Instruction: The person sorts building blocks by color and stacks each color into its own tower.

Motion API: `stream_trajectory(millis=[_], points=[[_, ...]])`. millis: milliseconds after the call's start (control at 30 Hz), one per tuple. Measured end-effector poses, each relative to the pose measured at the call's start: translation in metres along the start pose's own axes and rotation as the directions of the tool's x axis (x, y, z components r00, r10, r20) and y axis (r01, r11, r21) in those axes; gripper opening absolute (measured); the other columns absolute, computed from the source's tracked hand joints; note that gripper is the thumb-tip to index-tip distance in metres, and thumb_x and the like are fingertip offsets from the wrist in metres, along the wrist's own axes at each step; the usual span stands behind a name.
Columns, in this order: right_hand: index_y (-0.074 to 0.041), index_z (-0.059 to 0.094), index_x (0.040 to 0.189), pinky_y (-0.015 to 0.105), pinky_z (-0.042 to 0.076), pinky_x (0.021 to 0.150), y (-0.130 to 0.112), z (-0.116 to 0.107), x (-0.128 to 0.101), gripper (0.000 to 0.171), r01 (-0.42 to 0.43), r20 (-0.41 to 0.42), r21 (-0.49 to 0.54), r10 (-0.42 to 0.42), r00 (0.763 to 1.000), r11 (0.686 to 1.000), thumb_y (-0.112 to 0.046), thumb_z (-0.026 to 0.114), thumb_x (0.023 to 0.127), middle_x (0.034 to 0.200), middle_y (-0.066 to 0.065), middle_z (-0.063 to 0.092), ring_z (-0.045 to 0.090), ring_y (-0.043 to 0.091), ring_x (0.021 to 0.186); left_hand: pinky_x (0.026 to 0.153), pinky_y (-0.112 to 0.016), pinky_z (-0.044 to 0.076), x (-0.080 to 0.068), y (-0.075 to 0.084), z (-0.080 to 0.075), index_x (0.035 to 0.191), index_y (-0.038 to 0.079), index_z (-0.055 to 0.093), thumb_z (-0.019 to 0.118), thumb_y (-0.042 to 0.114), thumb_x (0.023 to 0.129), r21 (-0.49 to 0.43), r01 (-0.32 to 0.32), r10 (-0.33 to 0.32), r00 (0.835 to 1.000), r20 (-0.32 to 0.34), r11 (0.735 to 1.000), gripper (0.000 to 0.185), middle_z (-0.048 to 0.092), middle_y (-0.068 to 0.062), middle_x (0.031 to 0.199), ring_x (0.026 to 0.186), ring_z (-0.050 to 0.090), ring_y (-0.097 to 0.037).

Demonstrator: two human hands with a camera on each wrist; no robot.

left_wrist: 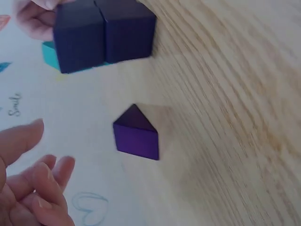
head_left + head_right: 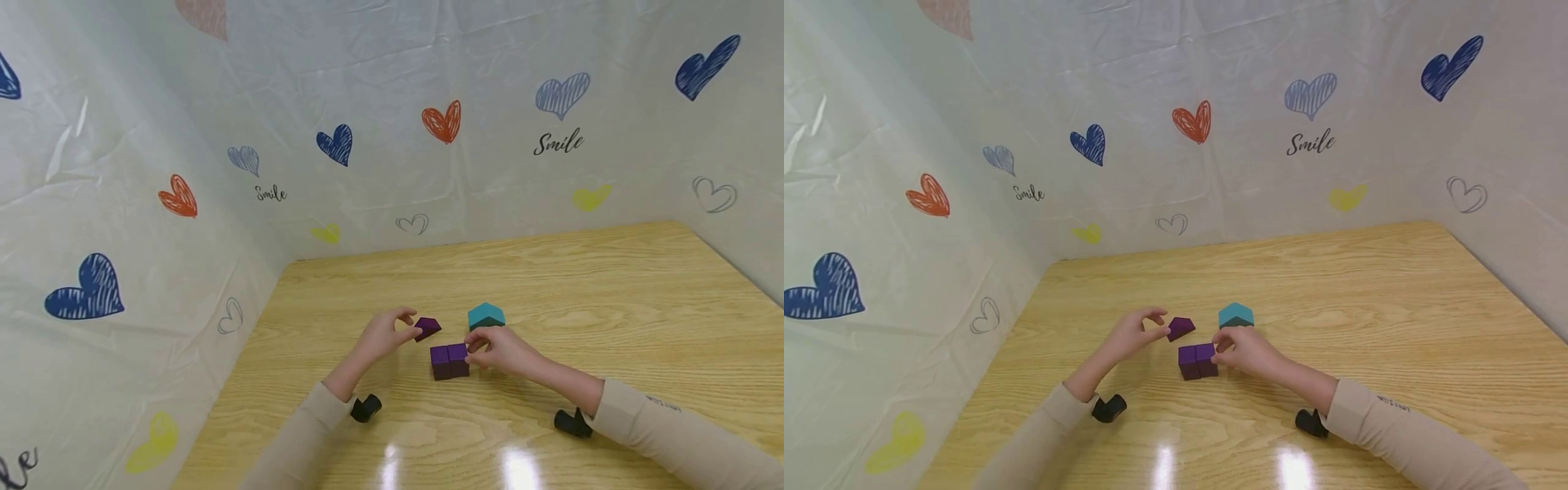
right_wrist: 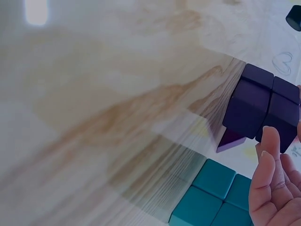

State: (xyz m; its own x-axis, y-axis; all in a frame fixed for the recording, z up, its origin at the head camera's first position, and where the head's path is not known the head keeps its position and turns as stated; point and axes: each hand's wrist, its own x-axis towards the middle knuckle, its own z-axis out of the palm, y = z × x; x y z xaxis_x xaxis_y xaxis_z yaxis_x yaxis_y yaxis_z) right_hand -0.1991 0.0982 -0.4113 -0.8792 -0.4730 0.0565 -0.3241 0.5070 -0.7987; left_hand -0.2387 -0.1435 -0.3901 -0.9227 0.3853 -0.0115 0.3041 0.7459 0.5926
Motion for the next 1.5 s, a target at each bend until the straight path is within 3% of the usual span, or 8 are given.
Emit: stream_trajectory(millis=[133,200,467,733,1233,1500], points=[[0.007,0.060,0.103,0.022,0.049,0.055,0.000,0.000,0.000,0.030,-0.003,0.002,0.009,0.003,1.000,1.000,-0.012,0.069,0.081,0.091,0.014,0.066,0.064,0.023,0.080,0.079,-0.037,0.046,0.015,-0.005,0.002,0.125,0.006,0.054,0.064,0.025,0.087,0.054,0.062,-0.062,0.998,0.003,0.997,0.044,0.062,-0.010,0.111,0.097,0.057,-0.024],[0.008,0.059,0.103,0.023,0.049,0.055,0.000,0.000,0.000,0.031,-0.003,0.009,0.023,0.003,1.000,1.000,-0.011,0.069,0.081,0.091,0.014,0.066,0.064,0.022,0.079,0.084,-0.040,0.045,0.023,-0.008,0.006,0.125,0.006,0.054,0.065,0.026,0.086,0.069,0.095,-0.097,0.995,0.022,0.993,0.046,0.061,-0.010,0.113,0.102,0.056,-0.027],[0.007,0.059,0.104,0.025,0.050,0.055,0.001,0.000,0.002,0.031,-0.012,0.024,0.039,0.011,1.000,0.999,-0.012,0.069,0.081,0.091,0.014,0.065,0.063,0.019,0.075,0.080,-0.038,0.046,0.041,-0.011,0.020,0.118,0.008,0.057,0.069,0.027,0.082,0.137,0.146,-0.153,0.987,0.046,0.980,0.043,0.061,-0.009,0.106,0.096,0.057,-0.025],[0.007,0.060,0.103,0.023,0.049,0.055,0.000,0.000,0.001,0.031,-0.009,0.023,0.033,0.009,1.000,0.999,-0.012,0.069,0.080,0.091,0.013,0.065,0.063,0.020,0.077,0.073,-0.035,0.046,0.045,-0.009,0.027,0.108,0.008,0.059,0.072,0.025,0.080,0.200,0.169,-0.179,0.983,0.035,0.965,0.036,0.062,-0.008,0.100,0.087,0.058,-0.020],[0.006,0.060,0.102,0.023,0.049,0.055,0.003,0.001,0.001,0.030,-0.010,0.027,0.028,0.010,1.000,1.000,-0.012,0.069,0.080,0.089,0.012,0.065,0.063,0.020,0.078,0.065,-0.031,0.044,0.045,-0.014,0.031,0.106,0.009,0.059,0.072,0.022,0.079,0.137,0.180,-0.184,0.983,0.018,0.974,0.033,0.062,-0.008,0.099,0.076,0.055,-0.016],[0.005,0.059,0.102,0.023,0.049,0.054,0.002,0.000,0.001,0.030,-0.005,0.028,0.032,0.004,1.000,0.999,-0.013,0.069,0.081,0.089,0.011,0.065,0.062,0.020,0.078,0.071,-0.033,0.045,0.042,-0.010,0.023,0.107,0.010,0.059,0.072,0.022,0.080,0.125,0.165,-0.167,0.986,0.008,0.978,0.032,0.062,-0.008,0.100,0.083,0.056,-0.018]])
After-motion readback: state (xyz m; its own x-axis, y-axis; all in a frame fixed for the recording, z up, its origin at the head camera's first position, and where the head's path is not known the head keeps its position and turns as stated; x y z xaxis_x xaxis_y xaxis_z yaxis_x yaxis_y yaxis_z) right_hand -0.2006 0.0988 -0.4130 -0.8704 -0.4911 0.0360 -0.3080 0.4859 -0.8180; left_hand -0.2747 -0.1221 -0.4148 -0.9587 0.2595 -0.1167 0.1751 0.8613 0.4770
